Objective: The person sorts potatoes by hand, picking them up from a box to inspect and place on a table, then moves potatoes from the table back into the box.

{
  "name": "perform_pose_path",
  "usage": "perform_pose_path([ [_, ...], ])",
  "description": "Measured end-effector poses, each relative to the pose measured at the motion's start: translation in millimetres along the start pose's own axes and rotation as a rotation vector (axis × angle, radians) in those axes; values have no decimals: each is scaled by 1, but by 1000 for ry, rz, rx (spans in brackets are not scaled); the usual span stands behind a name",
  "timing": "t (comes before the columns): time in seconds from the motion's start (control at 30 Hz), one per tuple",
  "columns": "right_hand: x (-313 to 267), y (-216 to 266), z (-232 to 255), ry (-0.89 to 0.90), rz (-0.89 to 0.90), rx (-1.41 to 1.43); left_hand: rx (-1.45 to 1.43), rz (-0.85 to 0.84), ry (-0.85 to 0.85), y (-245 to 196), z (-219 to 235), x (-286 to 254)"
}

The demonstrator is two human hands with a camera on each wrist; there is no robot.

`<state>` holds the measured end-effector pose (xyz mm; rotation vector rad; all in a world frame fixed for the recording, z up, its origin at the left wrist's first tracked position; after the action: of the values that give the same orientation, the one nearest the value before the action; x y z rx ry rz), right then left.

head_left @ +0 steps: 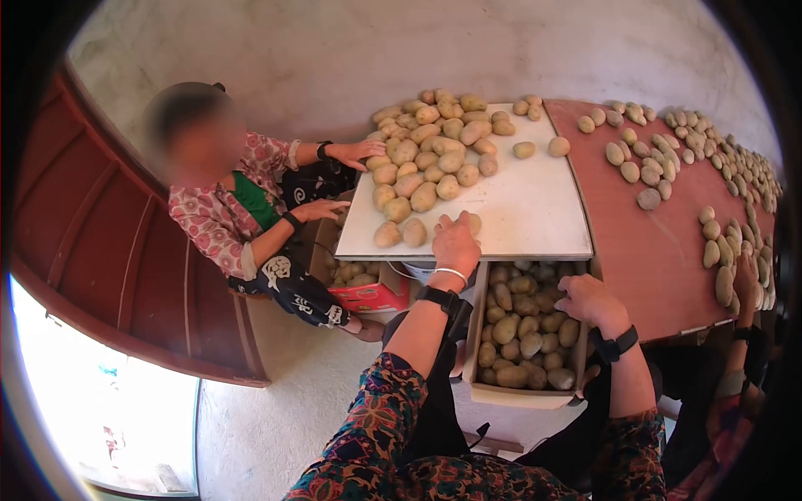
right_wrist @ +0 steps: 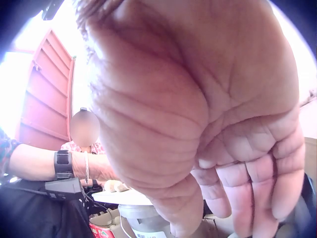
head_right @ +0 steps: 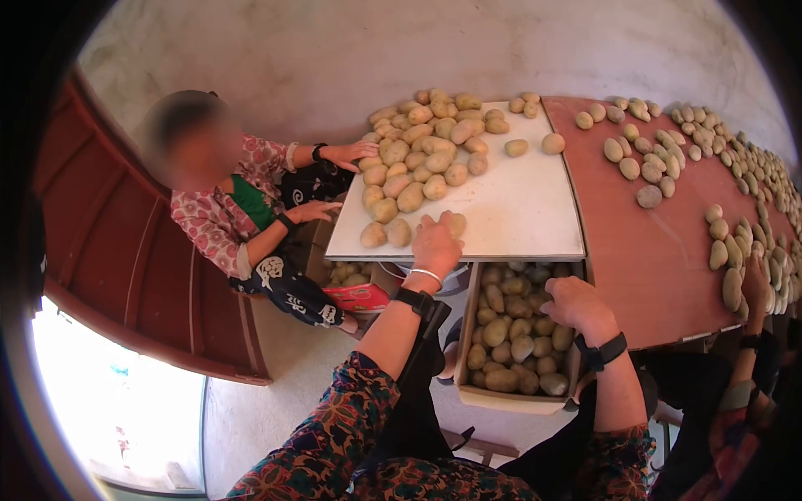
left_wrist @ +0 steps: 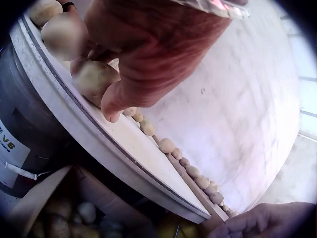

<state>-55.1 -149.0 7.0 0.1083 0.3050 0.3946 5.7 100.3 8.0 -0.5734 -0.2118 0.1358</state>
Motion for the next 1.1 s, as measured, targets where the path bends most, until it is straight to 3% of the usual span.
perform_pose_path([
  [0.43,-1,2,0,-25,3,-24,12,23,25,2,0,3],
  [0.7,2,1,-6,79,-43,-27,31,-4,-12,10,-6,8],
  [1.1,0,-2,-9,-18,-3,-56,15,-2,-2,5,1,5],
])
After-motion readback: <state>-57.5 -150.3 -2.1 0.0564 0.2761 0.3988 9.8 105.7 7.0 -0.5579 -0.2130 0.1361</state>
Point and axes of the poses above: each hand's wrist, its own x-axis towards the middle knuckle, its own z-axis out of the back of the hand, y = z × x, the point moved 7 cm from there along x, towards the middle knuckle, and after that the axes turned 11 degrees about -x, right-handed, at the moved point
